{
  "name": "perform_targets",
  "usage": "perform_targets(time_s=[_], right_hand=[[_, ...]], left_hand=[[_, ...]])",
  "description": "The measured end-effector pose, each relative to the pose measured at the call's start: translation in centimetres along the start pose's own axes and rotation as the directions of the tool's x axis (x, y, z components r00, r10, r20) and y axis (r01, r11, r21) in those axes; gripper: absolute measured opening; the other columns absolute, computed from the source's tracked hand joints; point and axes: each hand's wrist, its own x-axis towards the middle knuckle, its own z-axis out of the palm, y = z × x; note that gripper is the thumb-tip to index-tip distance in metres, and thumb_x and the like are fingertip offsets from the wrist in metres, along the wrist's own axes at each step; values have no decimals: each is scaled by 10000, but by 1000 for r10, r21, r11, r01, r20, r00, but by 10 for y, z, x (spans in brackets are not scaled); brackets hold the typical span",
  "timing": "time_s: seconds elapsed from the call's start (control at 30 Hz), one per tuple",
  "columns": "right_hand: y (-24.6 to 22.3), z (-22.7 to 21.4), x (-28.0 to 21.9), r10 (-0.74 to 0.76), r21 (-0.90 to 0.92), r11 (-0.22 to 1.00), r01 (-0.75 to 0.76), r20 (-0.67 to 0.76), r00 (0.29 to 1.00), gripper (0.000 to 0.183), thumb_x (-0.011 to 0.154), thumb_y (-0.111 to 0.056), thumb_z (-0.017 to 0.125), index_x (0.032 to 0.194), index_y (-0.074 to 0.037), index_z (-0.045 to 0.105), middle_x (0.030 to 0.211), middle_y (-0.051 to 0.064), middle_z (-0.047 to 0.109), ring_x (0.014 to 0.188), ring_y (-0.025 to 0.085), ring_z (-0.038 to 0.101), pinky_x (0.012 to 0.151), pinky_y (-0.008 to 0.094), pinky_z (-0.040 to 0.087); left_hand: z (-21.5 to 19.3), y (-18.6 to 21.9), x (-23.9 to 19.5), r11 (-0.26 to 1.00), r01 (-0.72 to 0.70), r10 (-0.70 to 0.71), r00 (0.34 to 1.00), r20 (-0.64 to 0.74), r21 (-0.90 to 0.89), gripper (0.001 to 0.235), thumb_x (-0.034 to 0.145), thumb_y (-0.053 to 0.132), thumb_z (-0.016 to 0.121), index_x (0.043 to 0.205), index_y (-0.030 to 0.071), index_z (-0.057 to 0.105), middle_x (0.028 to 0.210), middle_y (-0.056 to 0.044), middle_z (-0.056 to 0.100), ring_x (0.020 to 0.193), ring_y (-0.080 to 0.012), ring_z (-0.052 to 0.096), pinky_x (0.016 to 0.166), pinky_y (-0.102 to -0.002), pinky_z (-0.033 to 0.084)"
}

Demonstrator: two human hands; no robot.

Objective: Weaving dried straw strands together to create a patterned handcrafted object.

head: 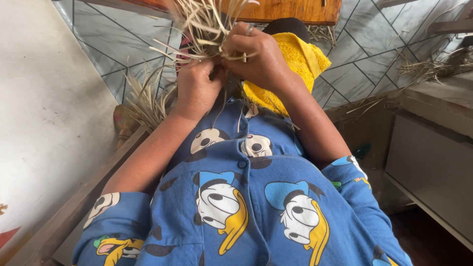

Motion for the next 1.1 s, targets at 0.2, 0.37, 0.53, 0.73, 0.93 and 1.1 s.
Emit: perform_targets(time_s=[0.2,0.37,0.53,0.73,0.93,1.1], right_hand=[[-16,-11,-22,-22,0,1000,22,32,999,165,915,53,909,981,-6,769,1064,129,688,964,244,678,710,302,614],[-22,-8,-29,-94,-218,971,98,29,995,59,1010,-53,829,1012,-72,774,1204,98,716,897,315,615,758,442,518],[-25,-5,-25,-36,-270,961,53,69,997,133,890,-22,818,938,-121,744,1231,90,651,934,309,596,790,458,481],[-64,-29,-29,-103,56,994,94,213,972,268,991,76,704,1162,-116,779,1109,92,635,1012,304,611,911,438,469],[-89,-60,-66,206,-87,976,-200,58,977,220,942,144,644,1053,1,771,1147,154,711,1056,318,708,955,417,563],[-121,-71,-75,332,-334,921,-203,396,856,181,986,-128,644,1035,-116,818,1007,59,811,911,308,720,761,486,483]], left_hand=[[-7,-8,14,953,144,-108,984,144,-268,75,959,29,813,1015,4,768,907,-118,749,786,-230,688,667,-367,532],[-15,-7,22,828,413,-310,901,304,-379,57,945,57,827,1000,66,816,877,-12,766,794,-92,635,682,-272,522],[-20,7,31,874,384,-294,906,306,-298,187,945,117,794,1122,60,818,1065,-75,827,994,-129,778,853,-262,602],[-13,2,30,996,86,-86,994,61,10,100,905,74,759,975,90,828,971,-48,782,824,-216,738,704,-376,570],[-15,-5,40,914,-140,138,990,34,381,94,899,74,778,915,161,808,931,-18,651,527,-301,604,381,-427,481],[0,-28,53,991,-106,98,990,102,85,120,861,-55,769,827,60,779,766,-69,755,720,-211,709,666,-374,589]])
